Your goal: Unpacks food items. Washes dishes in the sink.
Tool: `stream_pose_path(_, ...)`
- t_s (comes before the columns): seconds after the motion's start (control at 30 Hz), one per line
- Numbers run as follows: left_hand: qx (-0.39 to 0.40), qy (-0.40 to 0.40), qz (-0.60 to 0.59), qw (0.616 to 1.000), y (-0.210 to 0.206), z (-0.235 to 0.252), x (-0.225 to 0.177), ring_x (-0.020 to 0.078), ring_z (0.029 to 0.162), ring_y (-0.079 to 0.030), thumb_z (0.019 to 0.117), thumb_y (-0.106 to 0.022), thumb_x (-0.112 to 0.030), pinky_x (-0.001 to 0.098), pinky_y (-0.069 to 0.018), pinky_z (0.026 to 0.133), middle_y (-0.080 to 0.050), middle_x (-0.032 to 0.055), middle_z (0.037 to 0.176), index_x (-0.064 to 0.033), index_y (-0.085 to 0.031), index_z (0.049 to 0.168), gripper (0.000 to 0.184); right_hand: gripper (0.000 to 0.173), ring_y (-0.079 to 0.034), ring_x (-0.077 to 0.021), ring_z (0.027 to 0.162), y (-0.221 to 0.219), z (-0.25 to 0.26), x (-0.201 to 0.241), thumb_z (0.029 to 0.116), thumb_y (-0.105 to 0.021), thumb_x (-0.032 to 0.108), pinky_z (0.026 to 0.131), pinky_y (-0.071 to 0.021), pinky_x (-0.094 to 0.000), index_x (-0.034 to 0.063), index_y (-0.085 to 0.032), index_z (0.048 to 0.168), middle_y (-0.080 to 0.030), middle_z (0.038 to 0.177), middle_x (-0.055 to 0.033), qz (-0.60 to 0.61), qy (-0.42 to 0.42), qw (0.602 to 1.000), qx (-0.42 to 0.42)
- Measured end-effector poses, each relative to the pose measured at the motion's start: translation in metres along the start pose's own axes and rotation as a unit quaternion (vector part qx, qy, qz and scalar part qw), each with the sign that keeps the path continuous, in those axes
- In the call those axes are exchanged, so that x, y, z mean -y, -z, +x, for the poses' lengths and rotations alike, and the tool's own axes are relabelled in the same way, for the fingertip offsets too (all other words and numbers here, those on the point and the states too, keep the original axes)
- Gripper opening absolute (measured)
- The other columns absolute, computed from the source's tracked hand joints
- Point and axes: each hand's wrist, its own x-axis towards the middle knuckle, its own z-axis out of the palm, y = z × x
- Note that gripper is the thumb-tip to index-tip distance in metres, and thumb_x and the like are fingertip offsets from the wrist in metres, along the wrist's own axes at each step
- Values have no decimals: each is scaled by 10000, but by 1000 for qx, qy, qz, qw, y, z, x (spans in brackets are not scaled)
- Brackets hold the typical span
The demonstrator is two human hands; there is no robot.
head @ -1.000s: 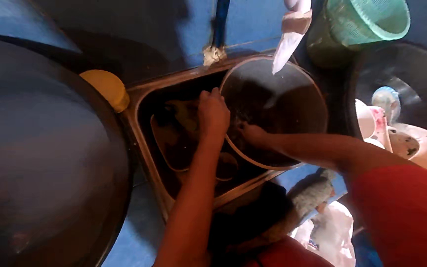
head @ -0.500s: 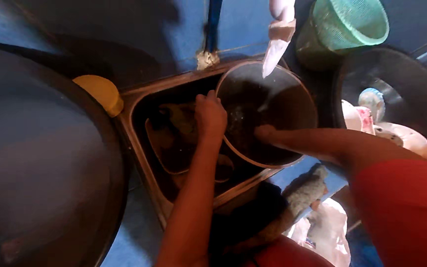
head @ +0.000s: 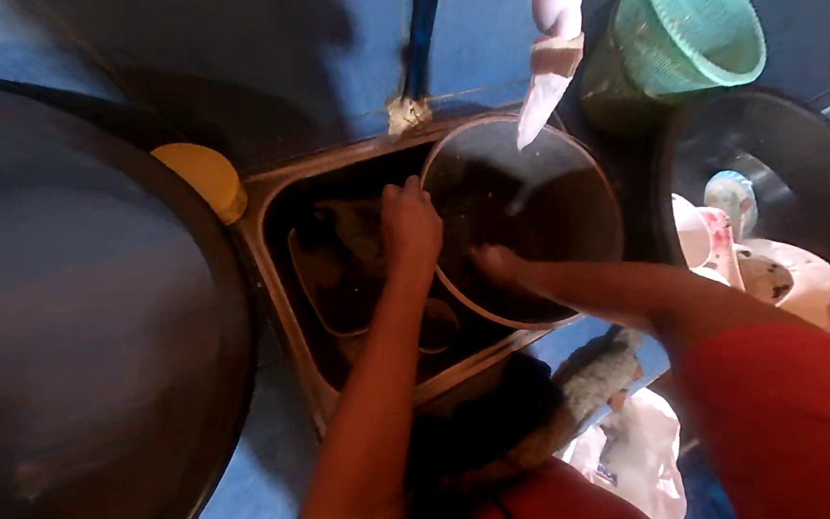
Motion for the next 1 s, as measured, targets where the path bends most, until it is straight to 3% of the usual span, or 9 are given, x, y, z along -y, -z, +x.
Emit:
stream_pose_path(0.13,-2,-7,2,1000,0,2,2,381,1259,-583,1108,-443,-170,475,-480,1059,-540,276,1389,-16,-537,1456,391,494,-529,-537,1297,33,35,16,990,-606,-6,1051,-441,-674,-27,-489,1469,-516,1426,-344,54,-114,992,-13)
stream_pose_path(0.3,-2,-6,11,1000,0,3,1,375,1291,-563,1110,-436,-170,462,-462,1087,-528,273,1413,-21,-529,1470,400,291,-630,-437,1196,0,43,47,1000,-626,115,978,-521,-625,48,-683,1277,-623,1342,-233,-28,39,999,-20)
stream_pose_path(0.43,-5,-8,18,1000,0,1,0,390,1292,-562,1109,-447,-170,484,-460,1086,-539,289,1392,-7,-530,1461,397,213,-655,-468,1125,-21,-1,30,986,-646,79,961,-510,-658,-38,-708,1153,-684,1187,-265,-114,114,981,113)
stream_pose_path(0.53,9,1,20,1000,5,0,-3,390,1302,-560,1115,-435,-182,492,-460,1090,-525,276,1422,-21,-521,1473,402,298,-580,-493,1241,27,-32,7,1046,-555,88,1034,-441,-674,-84,-621,1280,-614,1301,-308,-180,23,939,292)
stream_pose_path(0.6,11,-4,15,1000,5,-1,-2,389,1299,-561,1113,-435,-171,489,-460,1090,-522,275,1425,-13,-523,1470,400,322,-543,-465,1313,76,-43,-6,1074,-506,123,1076,-408,-660,-66,-623,1306,-595,1365,-287,-213,-75,924,309)
stream_pose_path(0.7,10,-21,17,1000,5,0,1,384,1283,-570,1107,-449,-154,479,-467,1081,-538,276,1398,7,-537,1449,389,299,-574,-484,1246,122,-12,-33,1041,-563,159,1036,-426,-679,-72,-681,1190,-635,1275,-295,-286,-87,938,176)
stream_pose_path(0.77,8,-29,18,999,4,0,2,389,1269,-576,1100,-460,-138,476,-475,1073,-543,280,1377,25,-554,1419,370,292,-535,-497,1292,143,21,-36,1037,-536,77,1069,-422,-649,-69,-640,1267,-590,1352,-292,-300,54,952,37)
stream_pose_path(0.9,-8,-35,28,999,0,0,5,412,1262,-580,1089,-470,-124,492,-477,1070,-543,296,1372,42,-572,1384,354,183,-647,-422,1108,138,81,-19,950,-583,-26,923,-532,-543,-5,-733,1053,-690,1191,-187,-313,417,826,-215)
stream_pose_path(1.0,-9,-37,22,999,0,-3,6,390,1246,-593,1089,-472,-118,472,-484,1062,-551,284,1362,47,-571,1388,356,174,-655,-414,1082,143,79,-38,965,-561,-8,893,-542,-539,7,-715,1045,-679,1152,-201,-310,426,812,-251)
